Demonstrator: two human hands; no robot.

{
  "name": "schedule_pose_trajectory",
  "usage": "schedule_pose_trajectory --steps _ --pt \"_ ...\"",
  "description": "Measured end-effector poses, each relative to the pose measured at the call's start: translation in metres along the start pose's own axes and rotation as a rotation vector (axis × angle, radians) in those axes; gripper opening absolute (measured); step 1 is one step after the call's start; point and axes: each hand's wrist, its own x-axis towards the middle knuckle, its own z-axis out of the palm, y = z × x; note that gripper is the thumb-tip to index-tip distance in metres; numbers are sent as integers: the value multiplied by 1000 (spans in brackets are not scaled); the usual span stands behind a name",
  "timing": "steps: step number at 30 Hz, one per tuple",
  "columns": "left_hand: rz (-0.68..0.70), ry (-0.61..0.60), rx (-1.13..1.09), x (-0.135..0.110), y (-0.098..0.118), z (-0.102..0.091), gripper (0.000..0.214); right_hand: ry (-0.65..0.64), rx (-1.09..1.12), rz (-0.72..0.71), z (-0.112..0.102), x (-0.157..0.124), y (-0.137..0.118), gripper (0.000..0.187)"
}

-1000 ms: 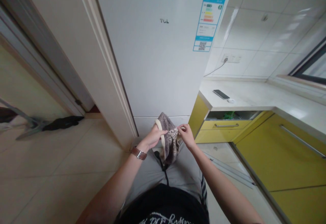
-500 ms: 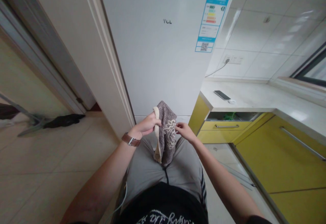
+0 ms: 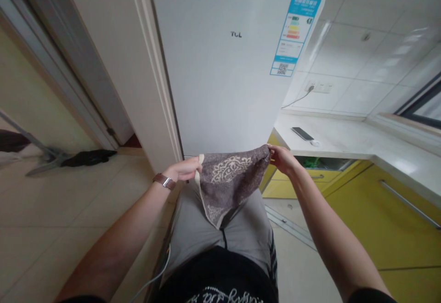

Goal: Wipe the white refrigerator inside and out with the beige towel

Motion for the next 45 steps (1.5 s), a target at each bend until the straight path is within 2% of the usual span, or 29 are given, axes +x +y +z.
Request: schedule_pose_trajectory --steps 2,4,8,10,12,14,17,20,22,24,28,31,35,39,42,45 --pt "-64 -2 -124 6 4 0 52 15 17 9 -5 -1 -17 24" --pt "-25 46 -183 12 16 5 52 44 28 -2 -8 0 -35 21" --pt "79 222 -65 23 54 17 64 123 17 -94 -13 7 -69 13" --pt "110 329 -15 27 74 20 60 164 0 -145 -16 12 -86 10" --pt "147 404 -9 30 93 20 52 228 -15 -193 -21 19 -102 14" --pt "178 425 -11 31 110 21 46 292 -23 -230 -25 25 -115 22" --pt "213 425 -16 33 129 26 41 266 -9 -242 -30 32 -130 30" --pt "281 381 -37 34 140 33 55 182 0 -250 -33 31 -135 39" --pt "341 324 2 34 145 36 77 136 -35 -270 -35 28 -134 58" --pt "390 316 116 33 150 35 87 78 -92 -292 -39 27 -131 70" --pt "424 489 413 33 159 27 72 0 -202 -260 -47 34 -126 64" --pt "448 563 481 34 165 23 61 37 -261 -260 -46 41 -125 55" --pt "482 443 540 35 172 20 41 2 -328 -307 -39 40 -129 38" --pt "520 281 907 34 176 12 41 -157 -463 -344 -33 33 -134 39" --pt "543 281 1167 36 176 7 34 -200 -634 -363 -30 33 -136 38" --pt "580 284 1225 37 175 6 23 -164 -785 -375 -27 35 -135 29"
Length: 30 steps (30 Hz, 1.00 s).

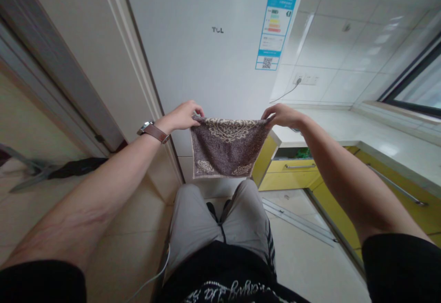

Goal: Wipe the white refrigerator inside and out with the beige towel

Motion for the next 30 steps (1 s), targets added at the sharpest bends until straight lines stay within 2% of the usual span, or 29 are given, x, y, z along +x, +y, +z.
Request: schedule_pose_trajectory --steps 3,8,12,14,17,19,21,23,25,27,30 --pt "-31 20 -133 -4 2 2 22 77 8 -8 6 1 3 22" --pt "-237 163 -453 -12 9 8 28 154 418 129 21 3 12 31" --pt "-298 241 -581 -13 8 8 24 246 624 193 32 8 17 37" --pt "-292 234 -562 -12 4 4 25 263 658 188 35 10 17 36" --pt "-211 182 -398 -11 -2 -3 27 150 589 67 35 9 13 36" --pt "-151 123 -248 -9 -6 -7 28 24 412 -5 33 9 9 39" --pt "-132 53 -124 -8 -8 -8 21 -50 157 -22 31 10 5 35" --pt "-127 -6 -35 -8 -10 -8 9 -31 -65 -29 28 11 3 25" --pt "-111 -25 27 -10 -14 -8 9 13 -145 -56 25 9 3 22" --pt "-107 -41 39 -15 -18 -8 15 6 -40 -46 22 4 4 17" --pt "-146 -52 -109 -24 -23 -8 21 -48 308 29 22 -6 6 16"
